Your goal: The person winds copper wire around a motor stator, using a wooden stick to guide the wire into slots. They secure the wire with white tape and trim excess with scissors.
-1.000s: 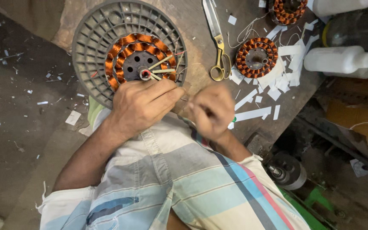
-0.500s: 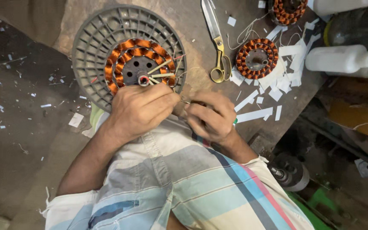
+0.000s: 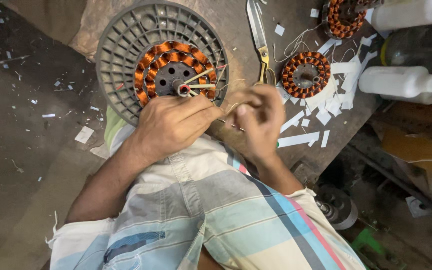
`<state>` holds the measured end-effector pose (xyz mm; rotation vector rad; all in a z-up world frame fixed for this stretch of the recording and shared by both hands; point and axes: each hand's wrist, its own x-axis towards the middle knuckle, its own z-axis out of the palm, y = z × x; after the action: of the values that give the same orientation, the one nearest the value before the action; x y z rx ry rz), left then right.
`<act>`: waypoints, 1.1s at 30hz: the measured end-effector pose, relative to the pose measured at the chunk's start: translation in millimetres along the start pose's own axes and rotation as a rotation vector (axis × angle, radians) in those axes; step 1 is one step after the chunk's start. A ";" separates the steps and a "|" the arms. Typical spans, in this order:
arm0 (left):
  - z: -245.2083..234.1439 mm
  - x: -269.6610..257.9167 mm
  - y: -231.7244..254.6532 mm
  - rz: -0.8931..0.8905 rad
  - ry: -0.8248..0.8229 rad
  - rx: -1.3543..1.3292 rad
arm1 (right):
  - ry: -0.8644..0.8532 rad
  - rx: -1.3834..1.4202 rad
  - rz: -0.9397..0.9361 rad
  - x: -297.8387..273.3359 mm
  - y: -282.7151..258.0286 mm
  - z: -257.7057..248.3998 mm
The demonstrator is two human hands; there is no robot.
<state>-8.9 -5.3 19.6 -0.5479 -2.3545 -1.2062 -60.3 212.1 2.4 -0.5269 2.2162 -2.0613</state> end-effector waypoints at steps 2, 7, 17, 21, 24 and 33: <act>1.2 -1.1 -1.3 0.007 -0.005 0.000 | -0.043 -0.302 -0.344 -0.1 0.7 -2.9; 0.9 -1.8 -1.6 0.013 -0.015 0.007 | -0.241 -0.757 -0.879 11.5 6.3 -22.7; 0.4 -3.3 -3.8 0.065 -0.034 0.038 | -0.179 0.326 0.431 -27.4 5.2 0.0; -0.8 -2.9 -4.4 0.063 -0.036 0.021 | -0.067 -0.163 -0.065 -15.8 8.0 -2.0; 0.4 -3.4 -3.6 0.051 -0.029 0.011 | -0.127 -0.653 -0.702 1.0 10.2 -7.0; -0.7 -1.0 -0.8 0.042 -0.015 0.024 | -0.077 -0.752 -0.863 1.0 17.8 -2.3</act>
<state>-8.3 -6.5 18.9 -0.5969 -2.3552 -1.1577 -65.4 214.7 -14.6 -1.8341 2.9843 -1.2157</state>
